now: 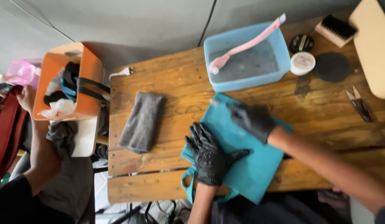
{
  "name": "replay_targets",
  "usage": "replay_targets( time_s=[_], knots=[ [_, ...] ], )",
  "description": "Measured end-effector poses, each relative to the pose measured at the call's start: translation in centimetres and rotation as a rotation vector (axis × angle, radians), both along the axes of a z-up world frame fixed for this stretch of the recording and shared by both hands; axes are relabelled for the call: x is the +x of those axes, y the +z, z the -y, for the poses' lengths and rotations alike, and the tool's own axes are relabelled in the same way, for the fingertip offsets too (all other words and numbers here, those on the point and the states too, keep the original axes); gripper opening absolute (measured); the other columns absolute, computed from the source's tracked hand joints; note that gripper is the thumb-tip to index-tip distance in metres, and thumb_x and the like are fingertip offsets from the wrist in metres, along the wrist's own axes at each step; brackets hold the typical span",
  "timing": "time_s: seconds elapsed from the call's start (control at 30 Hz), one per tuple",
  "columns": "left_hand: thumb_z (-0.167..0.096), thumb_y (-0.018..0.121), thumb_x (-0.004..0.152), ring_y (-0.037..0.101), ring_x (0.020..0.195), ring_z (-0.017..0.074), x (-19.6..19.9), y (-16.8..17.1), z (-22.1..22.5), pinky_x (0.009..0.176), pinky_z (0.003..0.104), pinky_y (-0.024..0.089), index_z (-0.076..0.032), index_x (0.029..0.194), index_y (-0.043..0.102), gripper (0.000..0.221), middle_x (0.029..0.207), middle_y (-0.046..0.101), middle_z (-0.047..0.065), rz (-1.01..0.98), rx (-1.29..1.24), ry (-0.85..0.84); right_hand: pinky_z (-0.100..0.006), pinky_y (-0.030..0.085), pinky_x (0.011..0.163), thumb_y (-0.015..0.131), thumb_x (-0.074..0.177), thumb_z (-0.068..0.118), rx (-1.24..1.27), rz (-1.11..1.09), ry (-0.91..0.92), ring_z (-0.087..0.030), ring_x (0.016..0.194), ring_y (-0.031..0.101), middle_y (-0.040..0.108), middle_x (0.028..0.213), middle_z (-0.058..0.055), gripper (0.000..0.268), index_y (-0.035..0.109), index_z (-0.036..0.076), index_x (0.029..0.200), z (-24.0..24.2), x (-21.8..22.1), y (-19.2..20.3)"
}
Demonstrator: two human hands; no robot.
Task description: Applying and spreading a white repair paste or cleaning agent onto a blue tote bag using a spatula and gloved hands at a repair bench.
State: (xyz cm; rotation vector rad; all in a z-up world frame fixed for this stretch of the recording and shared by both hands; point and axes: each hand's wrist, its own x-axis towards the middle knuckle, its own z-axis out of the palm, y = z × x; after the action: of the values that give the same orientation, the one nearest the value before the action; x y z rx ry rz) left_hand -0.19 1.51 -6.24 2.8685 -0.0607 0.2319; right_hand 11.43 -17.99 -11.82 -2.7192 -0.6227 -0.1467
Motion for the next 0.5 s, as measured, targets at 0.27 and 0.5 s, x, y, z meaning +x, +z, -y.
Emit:
replay_targets(
  time_s=[0.27,0.5],
  knots=[
    [-0.101,0.071,0.059,0.013,0.152,0.0535,0.0,0.3,-0.3,0.120,0.067,0.007,0.013,0.159,0.009,0.163,0.163,0.013,0.039,-0.048,-0.033,0.000,-0.041,0.057,0.074,0.069,0.091,0.028,0.154,0.218,0.136,-0.024,0.091,0.075,0.077,0.118,0.000,0.036,0.073,0.025,0.126,1.4,-1.9,2.9],
    [-0.100,0.076,0.056,0.011,0.152,0.0548,0.0,-2.0,-0.5,0.123,0.062,0.008,0.014,0.158,0.006,0.168,0.163,0.010,0.040,0.011,-0.068,-0.005,-0.048,0.057,0.071,0.061,0.095,0.043,0.076,-0.020,0.101,-0.030,0.089,0.077,0.076,0.122,-0.001,0.043,0.067,0.031,0.136,3.7,-5.7,3.1]
  ],
)
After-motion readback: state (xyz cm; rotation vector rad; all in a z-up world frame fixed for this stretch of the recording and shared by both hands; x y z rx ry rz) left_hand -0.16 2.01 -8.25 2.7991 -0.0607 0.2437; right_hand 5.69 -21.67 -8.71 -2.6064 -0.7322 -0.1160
